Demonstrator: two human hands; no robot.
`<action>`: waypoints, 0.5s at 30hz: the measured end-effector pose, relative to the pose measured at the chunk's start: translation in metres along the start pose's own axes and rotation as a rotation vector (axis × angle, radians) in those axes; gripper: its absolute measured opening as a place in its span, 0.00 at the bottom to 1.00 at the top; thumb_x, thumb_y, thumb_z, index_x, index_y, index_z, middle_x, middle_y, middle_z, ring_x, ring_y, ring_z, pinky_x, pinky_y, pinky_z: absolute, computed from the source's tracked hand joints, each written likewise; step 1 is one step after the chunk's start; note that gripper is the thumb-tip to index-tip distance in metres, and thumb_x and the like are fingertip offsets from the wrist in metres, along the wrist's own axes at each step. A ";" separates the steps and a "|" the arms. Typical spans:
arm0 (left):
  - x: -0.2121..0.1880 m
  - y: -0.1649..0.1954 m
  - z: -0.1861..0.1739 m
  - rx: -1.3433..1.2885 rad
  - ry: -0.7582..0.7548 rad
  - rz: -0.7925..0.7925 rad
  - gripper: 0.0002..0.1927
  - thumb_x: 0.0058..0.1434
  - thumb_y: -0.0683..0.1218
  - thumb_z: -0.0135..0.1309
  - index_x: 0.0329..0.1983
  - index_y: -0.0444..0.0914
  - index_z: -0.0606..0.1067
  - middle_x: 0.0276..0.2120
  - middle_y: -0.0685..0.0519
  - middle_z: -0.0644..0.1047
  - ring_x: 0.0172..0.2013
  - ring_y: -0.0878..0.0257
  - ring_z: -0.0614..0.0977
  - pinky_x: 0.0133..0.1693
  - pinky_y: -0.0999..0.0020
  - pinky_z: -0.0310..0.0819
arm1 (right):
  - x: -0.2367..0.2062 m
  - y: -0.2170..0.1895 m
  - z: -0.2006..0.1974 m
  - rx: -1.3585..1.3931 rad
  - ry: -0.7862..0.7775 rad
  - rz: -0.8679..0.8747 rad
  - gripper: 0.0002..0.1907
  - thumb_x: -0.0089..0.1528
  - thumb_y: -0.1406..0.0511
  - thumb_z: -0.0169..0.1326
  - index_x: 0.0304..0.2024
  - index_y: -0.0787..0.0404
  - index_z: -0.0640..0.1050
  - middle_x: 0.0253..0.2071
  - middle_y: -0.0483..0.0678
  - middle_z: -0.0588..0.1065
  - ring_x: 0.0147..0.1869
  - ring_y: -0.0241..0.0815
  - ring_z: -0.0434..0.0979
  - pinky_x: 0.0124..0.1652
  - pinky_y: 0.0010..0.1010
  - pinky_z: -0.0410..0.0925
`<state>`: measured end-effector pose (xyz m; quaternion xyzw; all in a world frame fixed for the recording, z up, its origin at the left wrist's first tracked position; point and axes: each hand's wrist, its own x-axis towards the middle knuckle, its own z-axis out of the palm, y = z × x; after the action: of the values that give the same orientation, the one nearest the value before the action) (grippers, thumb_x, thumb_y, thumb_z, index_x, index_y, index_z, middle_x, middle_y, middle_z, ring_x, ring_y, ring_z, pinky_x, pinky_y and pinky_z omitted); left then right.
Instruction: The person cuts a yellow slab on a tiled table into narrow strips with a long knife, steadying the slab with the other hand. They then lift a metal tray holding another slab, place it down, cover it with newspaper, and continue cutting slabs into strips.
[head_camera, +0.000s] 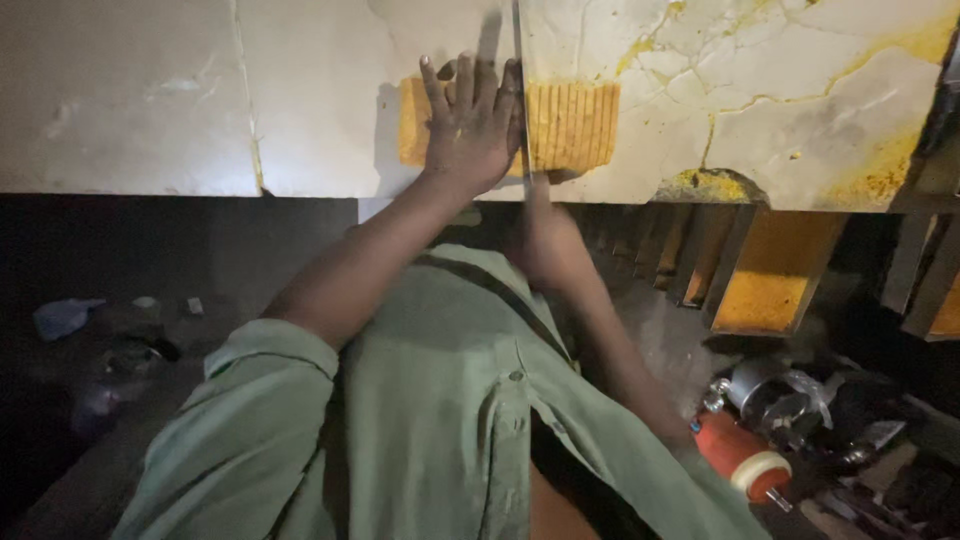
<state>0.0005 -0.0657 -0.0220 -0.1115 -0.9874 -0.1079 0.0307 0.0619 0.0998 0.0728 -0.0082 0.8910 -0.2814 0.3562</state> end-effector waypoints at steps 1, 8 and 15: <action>0.000 0.000 0.000 -0.015 -0.033 -0.008 0.34 0.73 0.56 0.42 0.75 0.32 0.58 0.63 0.34 0.65 0.68 0.35 0.61 0.63 0.16 0.35 | -0.017 0.007 0.003 0.035 -0.137 0.215 0.21 0.74 0.63 0.37 0.66 0.66 0.59 0.39 0.68 0.78 0.44 0.69 0.79 0.43 0.53 0.69; -0.003 -0.002 0.007 0.024 -0.067 -0.003 0.38 0.70 0.56 0.44 0.76 0.30 0.55 0.59 0.36 0.66 0.65 0.37 0.63 0.63 0.17 0.36 | -0.007 0.069 0.052 -0.053 0.050 -0.088 0.21 0.78 0.64 0.38 0.71 0.67 0.61 0.43 0.70 0.76 0.46 0.72 0.75 0.45 0.55 0.70; -0.003 -0.006 0.003 0.111 0.026 -0.014 0.36 0.70 0.56 0.41 0.77 0.32 0.58 0.67 0.36 0.65 0.71 0.41 0.60 0.70 0.31 0.34 | 0.066 0.004 -0.003 -0.122 0.013 -0.062 0.36 0.57 0.67 0.58 0.63 0.73 0.59 0.38 0.67 0.78 0.40 0.67 0.83 0.39 0.51 0.74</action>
<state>0.0021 -0.0711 -0.0266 -0.1015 -0.9921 -0.0545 0.0491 0.0117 0.0904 0.0309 -0.0558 0.9080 -0.2377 0.3405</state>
